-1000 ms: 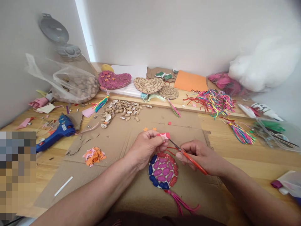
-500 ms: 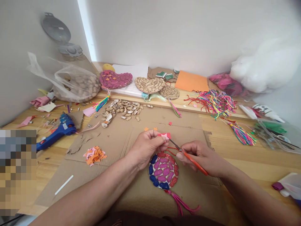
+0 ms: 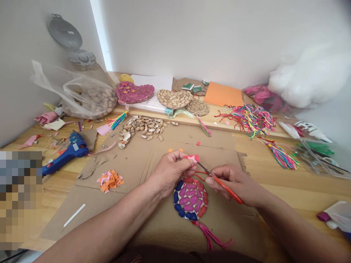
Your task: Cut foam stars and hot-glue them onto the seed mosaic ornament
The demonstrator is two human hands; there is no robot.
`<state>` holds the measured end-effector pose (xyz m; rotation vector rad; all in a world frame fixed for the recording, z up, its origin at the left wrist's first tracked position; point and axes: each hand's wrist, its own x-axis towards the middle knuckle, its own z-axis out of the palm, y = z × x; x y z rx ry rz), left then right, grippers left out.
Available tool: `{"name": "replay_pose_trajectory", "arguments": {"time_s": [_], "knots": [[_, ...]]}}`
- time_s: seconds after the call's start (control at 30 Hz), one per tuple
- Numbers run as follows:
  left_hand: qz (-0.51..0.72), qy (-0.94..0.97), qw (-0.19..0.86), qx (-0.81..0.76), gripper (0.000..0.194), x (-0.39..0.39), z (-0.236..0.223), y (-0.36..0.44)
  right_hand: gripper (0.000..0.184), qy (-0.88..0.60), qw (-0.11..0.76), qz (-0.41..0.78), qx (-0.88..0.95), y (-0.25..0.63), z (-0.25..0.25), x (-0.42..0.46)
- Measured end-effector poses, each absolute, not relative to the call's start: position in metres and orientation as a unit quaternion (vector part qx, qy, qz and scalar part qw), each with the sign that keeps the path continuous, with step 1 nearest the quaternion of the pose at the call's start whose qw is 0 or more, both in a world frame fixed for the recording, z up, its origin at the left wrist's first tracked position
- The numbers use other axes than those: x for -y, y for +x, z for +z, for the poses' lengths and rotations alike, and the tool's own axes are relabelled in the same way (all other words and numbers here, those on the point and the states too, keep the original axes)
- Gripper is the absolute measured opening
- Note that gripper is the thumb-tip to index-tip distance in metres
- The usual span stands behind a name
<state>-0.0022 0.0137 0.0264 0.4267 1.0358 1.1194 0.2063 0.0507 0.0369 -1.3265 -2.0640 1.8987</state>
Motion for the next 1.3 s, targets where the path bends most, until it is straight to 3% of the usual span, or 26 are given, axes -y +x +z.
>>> {"name": "replay_pose_trajectory", "arguments": {"time_s": [1.3], "knots": [[0.494, 0.2, 0.702, -0.472, 0.033, -0.0159, 0.0237, -0.0033, 0.047, -0.422, 0.017, 0.579, 0.698, 0.2057, 0.042, -0.0521]]}}
